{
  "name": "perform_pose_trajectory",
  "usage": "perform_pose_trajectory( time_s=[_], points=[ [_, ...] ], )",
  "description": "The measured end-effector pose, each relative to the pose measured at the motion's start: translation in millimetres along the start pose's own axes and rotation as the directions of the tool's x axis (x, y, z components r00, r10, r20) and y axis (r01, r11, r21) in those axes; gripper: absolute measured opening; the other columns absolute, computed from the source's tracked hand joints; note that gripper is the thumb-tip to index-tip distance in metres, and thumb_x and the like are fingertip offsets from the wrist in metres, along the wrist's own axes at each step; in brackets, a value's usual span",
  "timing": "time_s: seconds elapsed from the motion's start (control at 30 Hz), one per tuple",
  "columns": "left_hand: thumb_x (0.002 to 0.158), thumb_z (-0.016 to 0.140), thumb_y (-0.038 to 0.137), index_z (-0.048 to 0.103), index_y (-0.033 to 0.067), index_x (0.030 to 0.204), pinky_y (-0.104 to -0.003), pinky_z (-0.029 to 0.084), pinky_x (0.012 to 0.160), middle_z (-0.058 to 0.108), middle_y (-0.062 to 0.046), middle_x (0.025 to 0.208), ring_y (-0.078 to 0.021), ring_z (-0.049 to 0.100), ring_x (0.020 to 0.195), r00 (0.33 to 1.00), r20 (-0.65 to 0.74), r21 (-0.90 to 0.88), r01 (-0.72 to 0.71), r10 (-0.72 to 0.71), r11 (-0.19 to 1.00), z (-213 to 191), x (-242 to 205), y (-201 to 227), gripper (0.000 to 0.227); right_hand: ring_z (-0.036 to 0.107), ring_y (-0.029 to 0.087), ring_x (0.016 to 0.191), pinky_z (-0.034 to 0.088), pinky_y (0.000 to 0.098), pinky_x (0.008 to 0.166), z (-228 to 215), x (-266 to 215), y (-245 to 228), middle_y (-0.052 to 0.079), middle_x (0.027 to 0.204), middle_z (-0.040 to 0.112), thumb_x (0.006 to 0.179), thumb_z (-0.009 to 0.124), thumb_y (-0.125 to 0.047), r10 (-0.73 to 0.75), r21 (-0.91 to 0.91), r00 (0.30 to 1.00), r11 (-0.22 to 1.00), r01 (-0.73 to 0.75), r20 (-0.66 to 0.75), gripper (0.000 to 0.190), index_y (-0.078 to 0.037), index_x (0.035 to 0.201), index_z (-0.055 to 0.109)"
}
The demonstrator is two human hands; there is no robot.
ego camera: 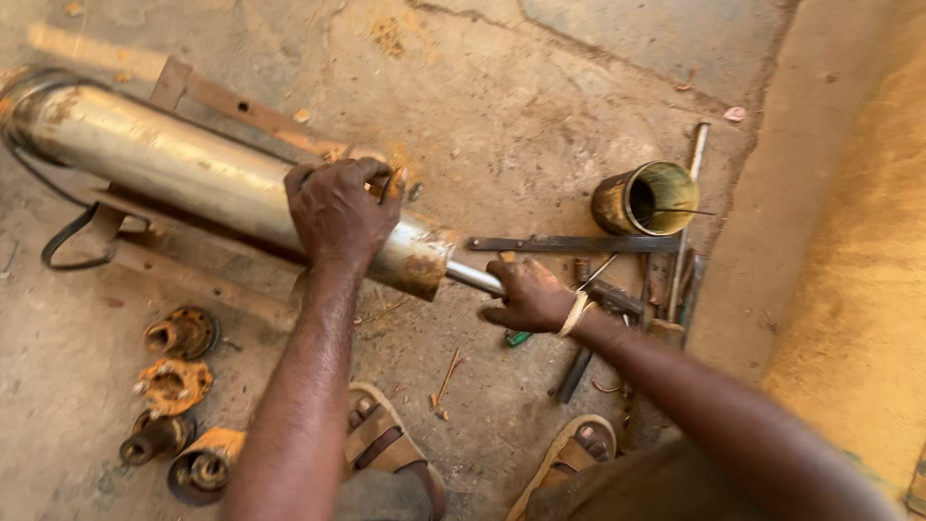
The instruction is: The person disassembles a cylindrical mechanical component, removes a metal ring, and uses a hammer and screwdriver to adjust internal parts. They apply lubricant from a can and reassemble the component with a metal ring and other parts.
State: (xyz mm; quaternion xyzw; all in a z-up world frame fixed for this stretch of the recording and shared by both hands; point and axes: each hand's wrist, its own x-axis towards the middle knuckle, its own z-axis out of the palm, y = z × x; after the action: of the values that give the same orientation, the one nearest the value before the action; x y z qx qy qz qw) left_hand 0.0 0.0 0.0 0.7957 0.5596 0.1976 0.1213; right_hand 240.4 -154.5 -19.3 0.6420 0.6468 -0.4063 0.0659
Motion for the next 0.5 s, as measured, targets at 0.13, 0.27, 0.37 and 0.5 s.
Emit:
perform_pose_trajectory(
  time_s=[0.13,0.27,0.37,0.5],
  points=[
    [0.094,0.081,0.044,0.074,0.0198,0.084,-0.040,0.041,0.094,0.066,0.001,0.070,-0.0148,0.059,0.069,1.000,-0.030,0.024,0.000,0.000,1.000,0,-2,1,0.027,0.069,0.020,0.062,0.062,0.0393,0.059,6,2,-22,0.010,0.082,0.075,0.087,0.074,-0.040,0.233,0.010,0.968,0.972,-0.233,-0.092,0.039,-0.011,0.113,0.071],
    [0.091,0.081,0.044,0.074,0.0179,0.088,-0.042,0.040,0.094,0.066,0.001,0.067,-0.0146,0.057,0.064,0.999,0.054,0.020,0.006,-0.007,1.000,-7,-1,4,0.028,0.069,0.015,0.059,0.061,0.0314,0.056,10,11,-20,0.010,0.083,0.077,0.086,0.071,-0.022,0.203,0.089,0.975,0.977,-0.195,-0.093,0.032,-0.009,0.115,0.072],
    [0.086,0.082,0.047,0.075,0.0181,0.097,-0.043,0.038,0.091,0.069,0.001,0.069,-0.0173,0.059,0.068,0.996,0.082,-0.084,-0.028,0.035,0.996,-19,2,10,0.032,0.066,0.012,0.058,0.059,0.0278,0.053,1,26,-20,0.005,0.082,0.076,0.082,0.074,-0.017,0.101,0.264,0.995,0.960,-0.094,-0.014,0.039,-0.007,0.119,0.069],
    [0.085,0.079,0.038,0.074,0.0153,0.119,-0.049,0.036,0.101,0.077,0.001,0.089,-0.0162,0.072,0.084,0.969,0.068,-0.472,-0.178,0.236,0.864,-46,-14,-3,0.041,0.048,0.013,0.052,0.047,0.0283,0.045,-6,16,-15,0.004,0.071,0.057,0.091,0.077,-0.025,0.123,0.568,0.982,0.802,-0.183,0.143,0.043,-0.001,0.124,0.064]
  ],
)
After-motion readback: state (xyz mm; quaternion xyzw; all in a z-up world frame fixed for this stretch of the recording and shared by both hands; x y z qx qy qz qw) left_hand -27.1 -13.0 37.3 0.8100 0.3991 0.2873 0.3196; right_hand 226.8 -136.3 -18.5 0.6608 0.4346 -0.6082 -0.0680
